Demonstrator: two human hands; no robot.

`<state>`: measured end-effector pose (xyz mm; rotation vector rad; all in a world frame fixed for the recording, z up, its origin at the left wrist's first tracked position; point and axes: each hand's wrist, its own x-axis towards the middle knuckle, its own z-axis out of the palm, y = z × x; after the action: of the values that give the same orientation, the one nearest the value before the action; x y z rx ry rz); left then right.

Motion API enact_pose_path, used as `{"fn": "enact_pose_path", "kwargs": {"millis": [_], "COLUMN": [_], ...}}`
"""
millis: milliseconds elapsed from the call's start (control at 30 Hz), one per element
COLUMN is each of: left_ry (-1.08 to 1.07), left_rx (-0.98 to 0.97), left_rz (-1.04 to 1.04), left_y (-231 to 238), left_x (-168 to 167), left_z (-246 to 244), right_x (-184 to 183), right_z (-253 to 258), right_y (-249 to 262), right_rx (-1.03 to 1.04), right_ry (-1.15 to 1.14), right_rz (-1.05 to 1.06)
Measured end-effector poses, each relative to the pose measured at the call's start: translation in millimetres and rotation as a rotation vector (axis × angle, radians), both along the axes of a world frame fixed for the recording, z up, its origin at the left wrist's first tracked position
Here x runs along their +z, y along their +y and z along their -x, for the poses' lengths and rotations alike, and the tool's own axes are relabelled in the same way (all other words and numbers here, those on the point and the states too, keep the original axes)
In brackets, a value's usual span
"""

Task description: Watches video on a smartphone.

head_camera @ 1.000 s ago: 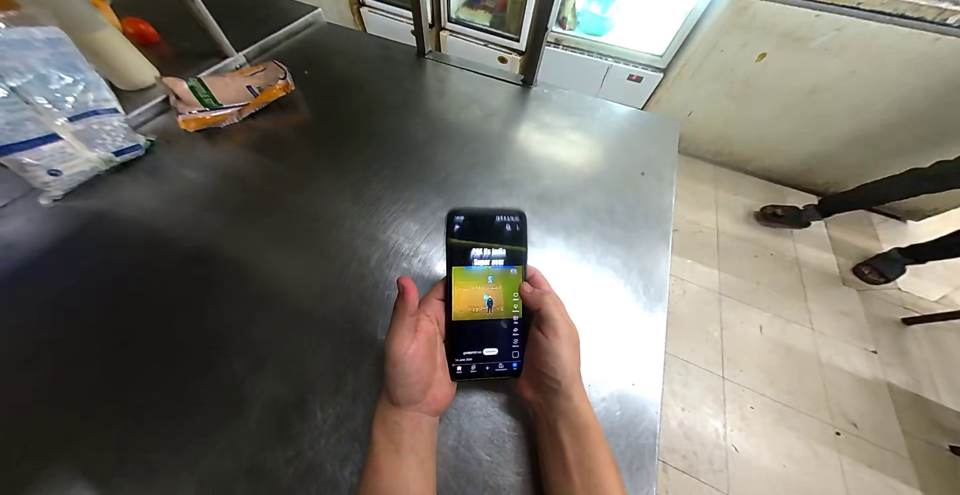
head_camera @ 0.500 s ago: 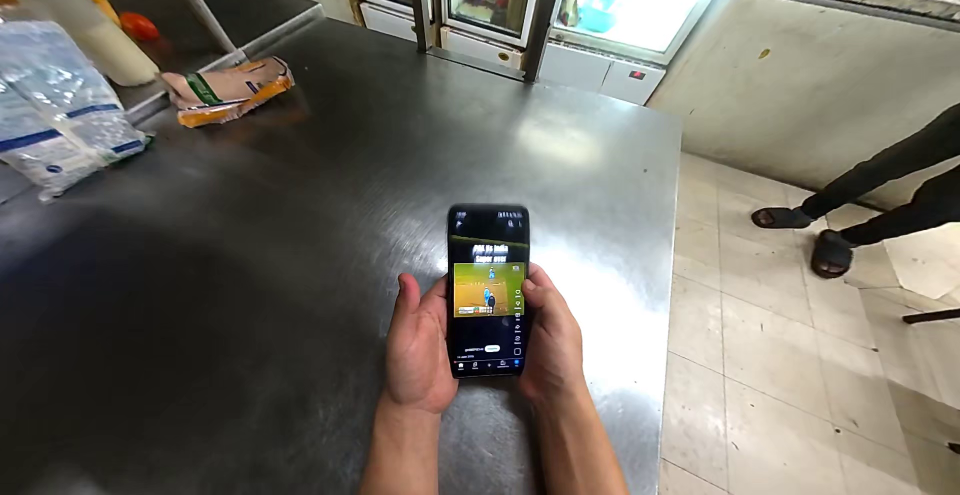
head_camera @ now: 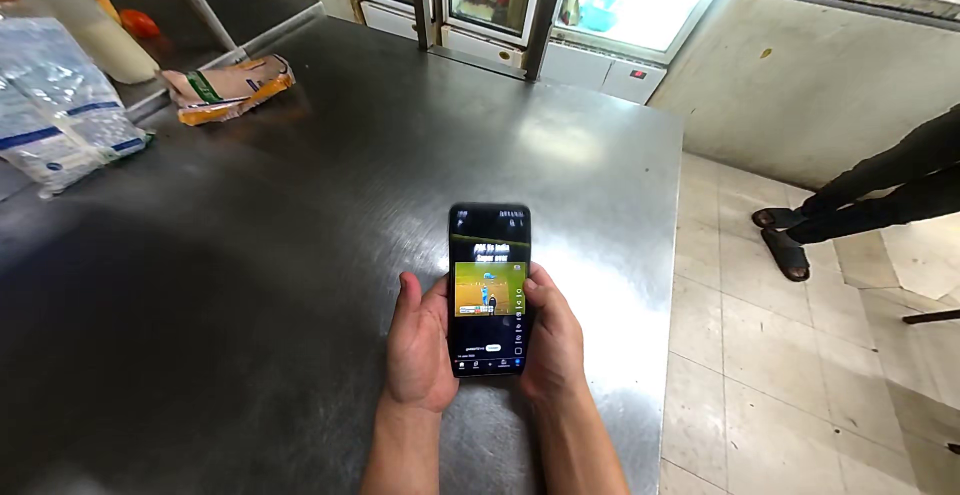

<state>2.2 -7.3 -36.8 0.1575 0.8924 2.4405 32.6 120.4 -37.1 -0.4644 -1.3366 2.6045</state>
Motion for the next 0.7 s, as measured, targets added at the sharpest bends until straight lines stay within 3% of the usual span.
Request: {"fn": "enact_pose_path", "kwargs": {"millis": [700], "left_ry": [0.005], "left_rx": [-0.008], "left_rz": [-0.010], "left_y": [0.2], "left_x": [-0.8], "left_z": [0.6], "right_x": [-1.9], "right_z": [0.1], "right_y": [0.9], "right_rx": [0.006], "right_ry": [0.013], "right_rz": [-0.001]}}
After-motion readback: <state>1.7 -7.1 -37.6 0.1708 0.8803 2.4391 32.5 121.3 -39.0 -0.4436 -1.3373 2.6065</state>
